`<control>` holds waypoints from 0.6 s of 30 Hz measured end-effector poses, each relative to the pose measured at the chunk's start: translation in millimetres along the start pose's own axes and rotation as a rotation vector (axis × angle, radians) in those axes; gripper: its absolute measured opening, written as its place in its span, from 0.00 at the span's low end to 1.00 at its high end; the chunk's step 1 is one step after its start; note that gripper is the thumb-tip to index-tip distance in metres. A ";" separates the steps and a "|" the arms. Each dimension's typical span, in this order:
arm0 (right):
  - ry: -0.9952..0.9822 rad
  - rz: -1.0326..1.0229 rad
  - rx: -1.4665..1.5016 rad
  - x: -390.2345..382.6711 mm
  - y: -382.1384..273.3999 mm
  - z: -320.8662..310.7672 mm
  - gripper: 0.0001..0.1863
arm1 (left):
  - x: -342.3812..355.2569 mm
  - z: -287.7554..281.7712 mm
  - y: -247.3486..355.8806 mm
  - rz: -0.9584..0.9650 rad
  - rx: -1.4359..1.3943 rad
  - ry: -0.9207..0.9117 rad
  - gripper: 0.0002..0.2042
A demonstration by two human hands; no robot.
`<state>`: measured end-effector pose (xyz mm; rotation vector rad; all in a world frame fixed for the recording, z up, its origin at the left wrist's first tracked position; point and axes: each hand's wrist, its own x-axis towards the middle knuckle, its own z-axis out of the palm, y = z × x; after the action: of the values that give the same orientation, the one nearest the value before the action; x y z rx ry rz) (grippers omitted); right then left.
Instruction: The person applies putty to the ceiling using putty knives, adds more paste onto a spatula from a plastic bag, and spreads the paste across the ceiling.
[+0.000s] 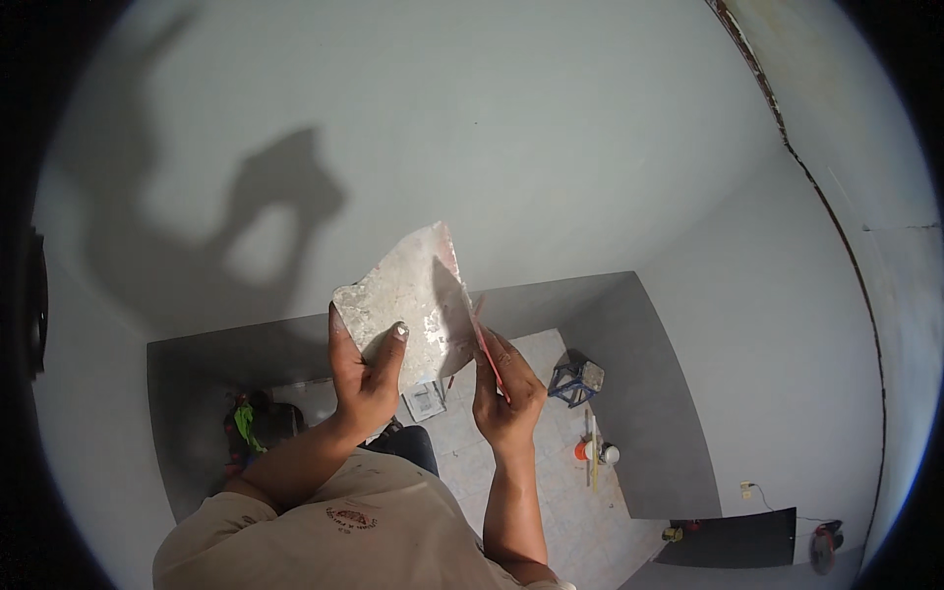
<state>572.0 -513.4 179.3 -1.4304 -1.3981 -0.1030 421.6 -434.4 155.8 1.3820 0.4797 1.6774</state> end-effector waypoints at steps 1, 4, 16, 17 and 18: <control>-0.001 -0.002 -0.001 0.6 2.1 0.0 0.16 | 0.0 -0.2 -0.3 0.015 0.009 -0.025 0.22; 0.018 0.048 0.002 0.9 4.1 4.4 0.13 | 3.3 -6.5 -4.9 0.053 0.036 -0.071 0.23; -0.076 0.197 -0.024 12.7 -17.6 -2.6 0.11 | 18.0 -22.5 -4.9 0.059 0.146 -0.248 0.22; -0.075 0.196 -0.018 14.0 -19.7 -0.9 0.11 | 21.6 -25.0 -5.3 0.102 0.135 -0.268 0.21; -0.103 0.220 -0.033 14.9 -20.1 -3.6 0.11 | 21.4 -26.0 -4.9 0.101 0.136 -0.268 0.21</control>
<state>563.6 -511.6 203.0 -1.6267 -1.3171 0.0905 399.7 -408.4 156.6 1.7277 0.3806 1.5302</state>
